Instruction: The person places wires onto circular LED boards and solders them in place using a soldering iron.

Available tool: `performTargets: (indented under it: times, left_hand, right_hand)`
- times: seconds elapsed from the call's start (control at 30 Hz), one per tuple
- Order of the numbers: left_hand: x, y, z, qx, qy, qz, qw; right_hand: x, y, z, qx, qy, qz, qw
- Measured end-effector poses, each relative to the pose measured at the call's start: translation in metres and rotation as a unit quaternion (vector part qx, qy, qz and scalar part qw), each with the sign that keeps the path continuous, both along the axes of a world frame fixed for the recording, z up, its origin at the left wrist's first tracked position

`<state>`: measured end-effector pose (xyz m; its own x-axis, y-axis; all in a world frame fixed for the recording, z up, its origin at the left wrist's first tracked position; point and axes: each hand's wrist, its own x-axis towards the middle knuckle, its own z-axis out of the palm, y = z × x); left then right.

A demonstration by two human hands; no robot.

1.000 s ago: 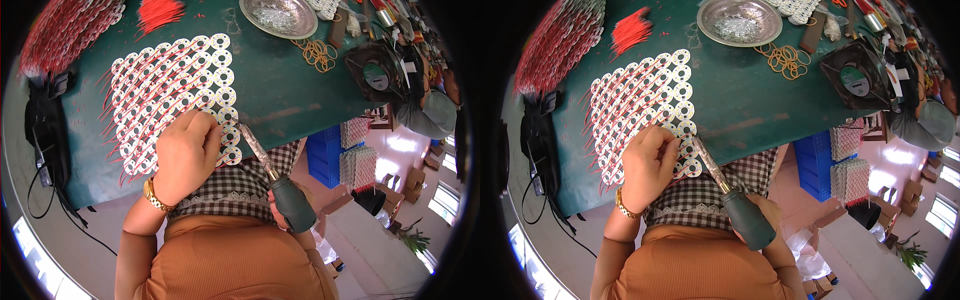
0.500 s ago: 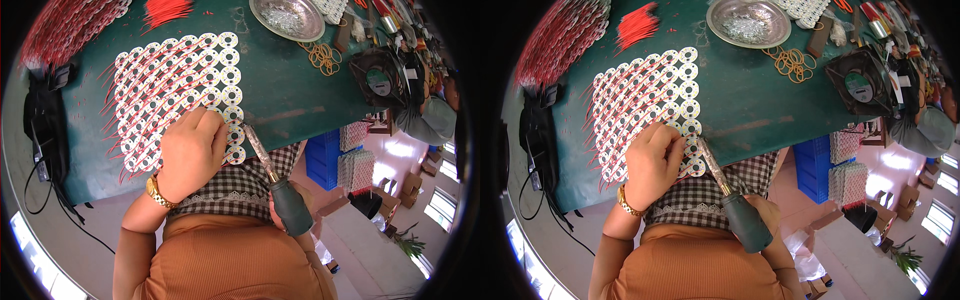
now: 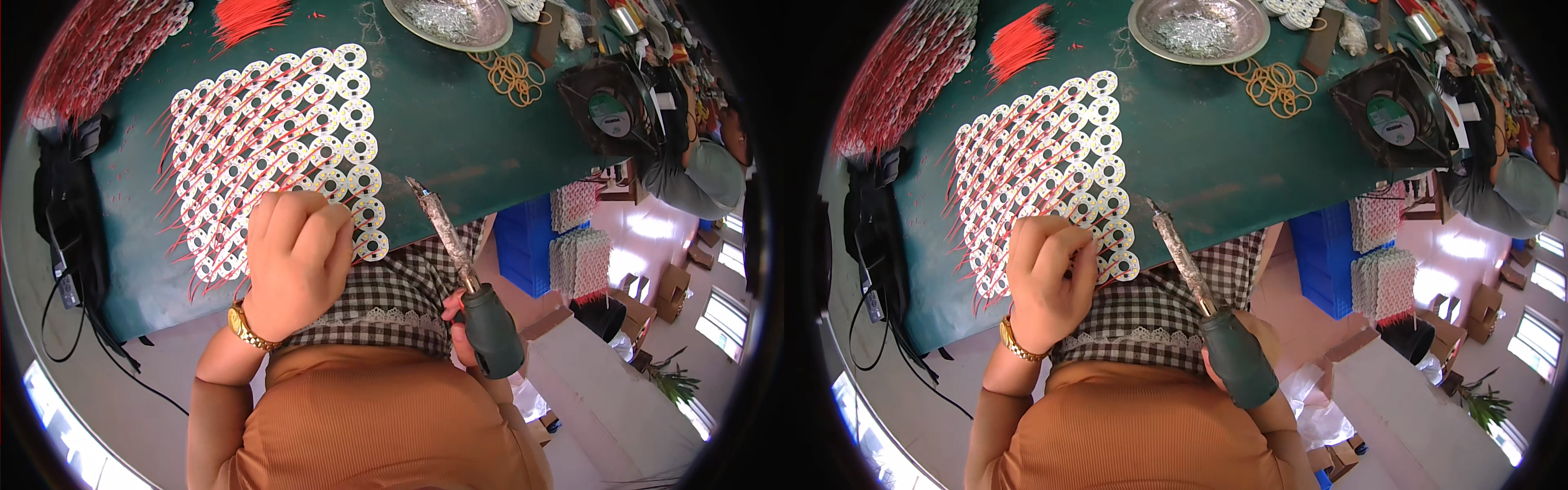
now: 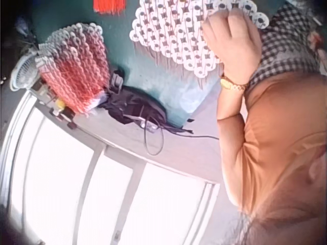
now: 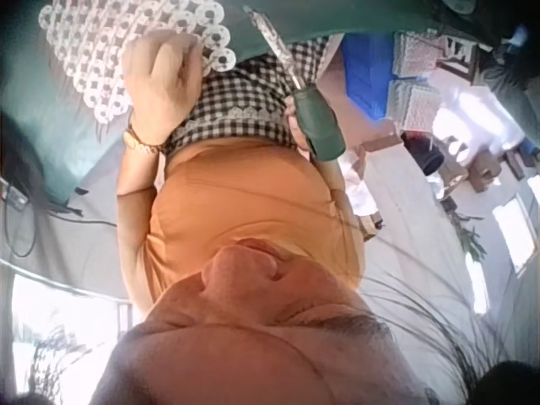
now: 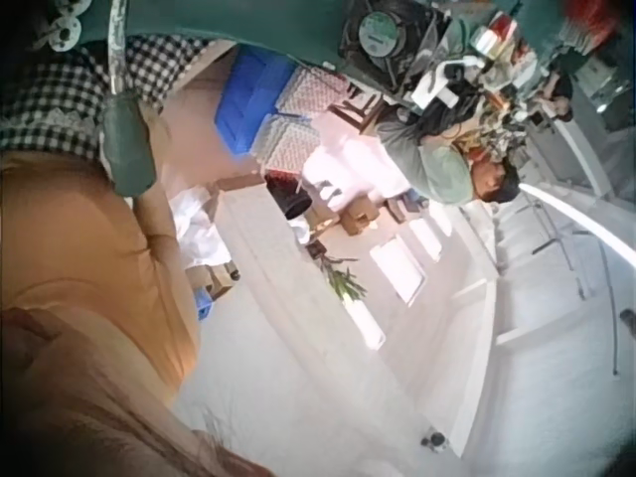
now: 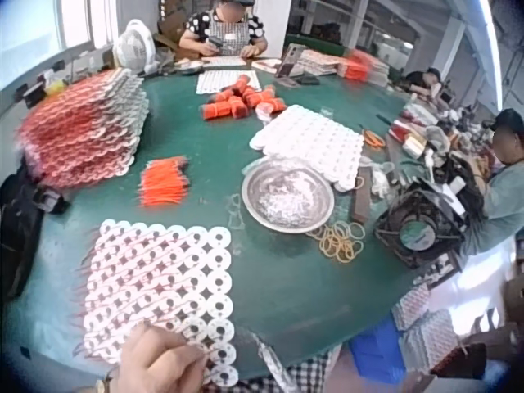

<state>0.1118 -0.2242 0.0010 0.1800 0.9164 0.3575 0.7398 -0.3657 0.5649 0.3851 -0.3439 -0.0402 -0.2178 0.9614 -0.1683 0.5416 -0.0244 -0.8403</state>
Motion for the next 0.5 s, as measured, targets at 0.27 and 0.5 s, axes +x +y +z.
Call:
performTargets:
  times: [0.27,0.5]
  left_hand:
    - [-0.009,-0.012,-0.004,-0.008,0.025,-0.16,0.987]
    - [-0.011,-0.014,-0.003,0.002,0.064,-0.174,0.983]
  right_hand:
    - [-0.01,0.008,0.016,-0.177,-0.079,-0.086,0.977]
    - [0.016,0.011,0.047,-0.184,-0.109,0.14,0.967]
